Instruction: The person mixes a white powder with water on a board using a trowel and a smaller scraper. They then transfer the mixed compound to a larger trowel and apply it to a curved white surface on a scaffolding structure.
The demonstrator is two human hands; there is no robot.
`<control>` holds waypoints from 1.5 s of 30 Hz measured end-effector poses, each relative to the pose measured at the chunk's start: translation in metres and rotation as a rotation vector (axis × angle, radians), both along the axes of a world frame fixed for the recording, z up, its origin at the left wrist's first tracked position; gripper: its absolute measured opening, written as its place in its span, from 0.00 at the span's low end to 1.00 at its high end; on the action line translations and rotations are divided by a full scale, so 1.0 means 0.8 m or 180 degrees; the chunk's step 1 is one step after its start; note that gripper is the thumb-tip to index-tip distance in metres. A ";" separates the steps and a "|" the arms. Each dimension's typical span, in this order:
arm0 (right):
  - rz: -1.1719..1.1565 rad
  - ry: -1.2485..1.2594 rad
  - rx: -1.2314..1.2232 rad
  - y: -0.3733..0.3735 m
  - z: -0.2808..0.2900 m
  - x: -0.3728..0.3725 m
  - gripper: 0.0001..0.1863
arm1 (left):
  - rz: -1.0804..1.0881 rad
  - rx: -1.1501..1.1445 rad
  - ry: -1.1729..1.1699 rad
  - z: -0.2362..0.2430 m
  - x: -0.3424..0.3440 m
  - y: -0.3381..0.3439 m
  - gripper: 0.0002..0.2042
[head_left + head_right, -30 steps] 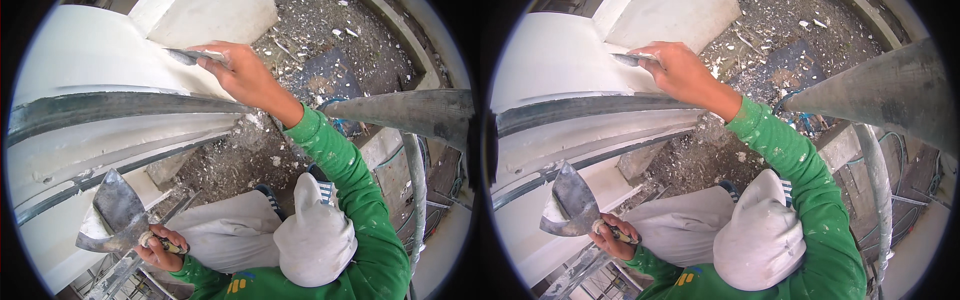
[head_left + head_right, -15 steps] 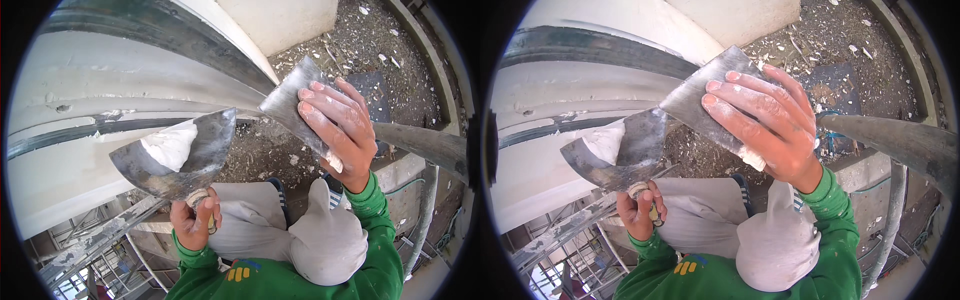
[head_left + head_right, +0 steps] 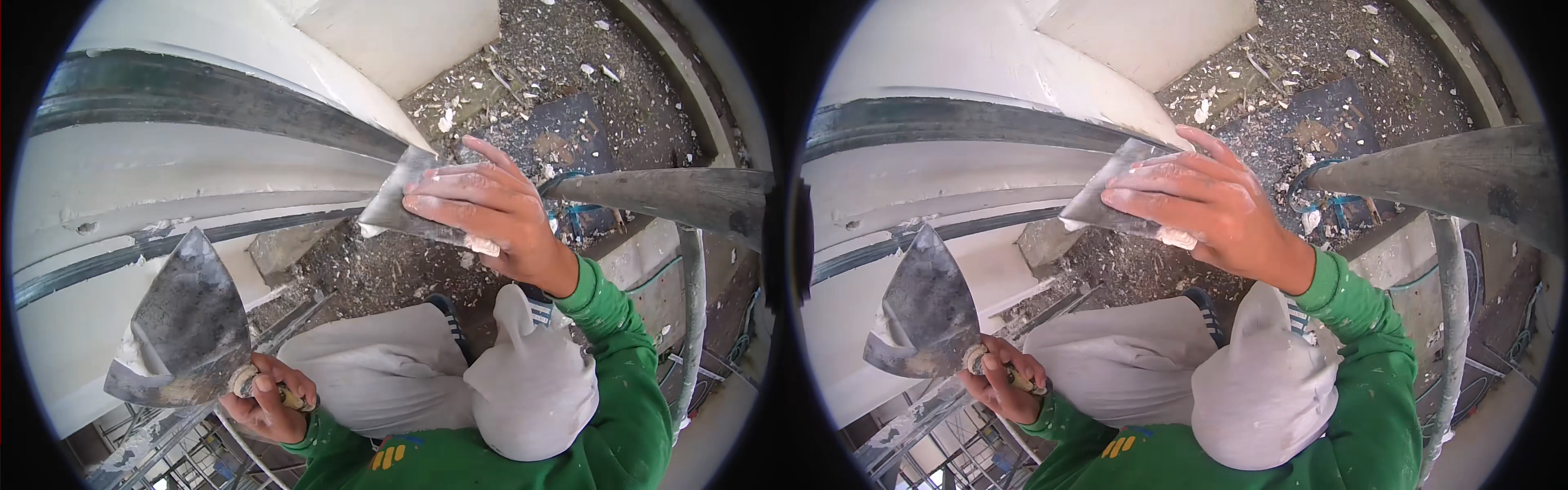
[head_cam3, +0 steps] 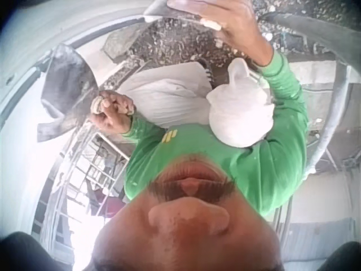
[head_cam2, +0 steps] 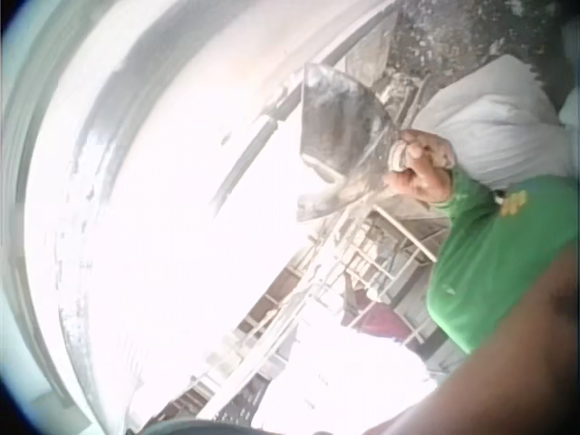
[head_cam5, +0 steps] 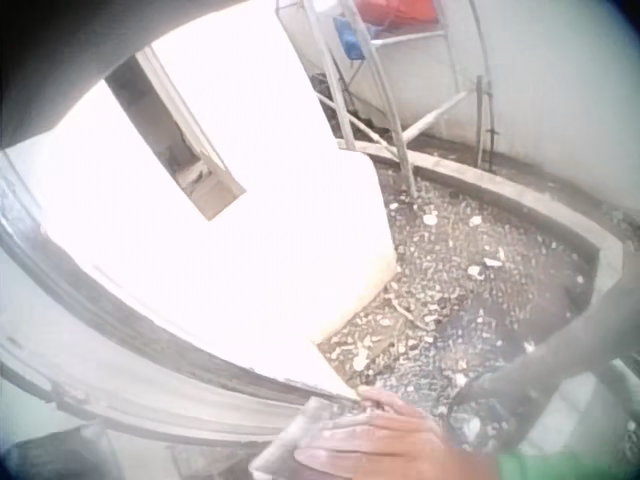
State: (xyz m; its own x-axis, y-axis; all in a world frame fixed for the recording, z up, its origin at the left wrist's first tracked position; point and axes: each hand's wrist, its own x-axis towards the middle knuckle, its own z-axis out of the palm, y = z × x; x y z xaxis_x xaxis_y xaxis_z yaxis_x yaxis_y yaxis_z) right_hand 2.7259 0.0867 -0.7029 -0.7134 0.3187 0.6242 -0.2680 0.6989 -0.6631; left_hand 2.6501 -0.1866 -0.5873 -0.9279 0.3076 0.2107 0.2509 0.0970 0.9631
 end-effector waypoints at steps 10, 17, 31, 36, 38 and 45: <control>0.0006 -0.0008 -0.1861 0.061 -0.091 -0.102 0.15 | -0.0309 0.0035 -0.0621 -0.012 -0.010 -0.009 0.13; 0.0009 0.0023 -0.1416 0.037 -0.084 -0.131 0.21 | -0.0155 0.0034 -0.0629 -0.010 -0.010 -0.010 0.12; -0.0048 0.0276 -0.1666 0.043 -0.125 -0.116 0.28 | -0.0457 -0.0071 -0.0698 -0.016 -0.018 -0.001 0.14; 0.0251 0.0085 -0.1466 -0.004 -0.126 -0.089 0.34 | -0.0300 -0.0075 -0.0700 -0.014 -0.016 -0.012 0.16; 0.0341 -0.0067 -0.1545 -0.016 -0.128 -0.057 0.35 | -0.0249 0.0008 -0.0667 -0.014 -0.018 -0.015 0.15; 0.0106 0.0187 -0.1229 0.034 -0.164 -0.080 0.34 | -0.0533 0.0007 -0.0719 -0.016 -0.022 -0.014 0.12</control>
State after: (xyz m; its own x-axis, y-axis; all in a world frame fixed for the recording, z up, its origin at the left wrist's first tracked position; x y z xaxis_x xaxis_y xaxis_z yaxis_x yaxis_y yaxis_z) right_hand 2.6617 0.1139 -0.8342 -0.6938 0.5154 0.5030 -0.3316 0.3913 -0.8584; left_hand 2.6327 -0.1978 -0.5998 -0.8876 0.4605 0.0053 0.0422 0.0700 0.9967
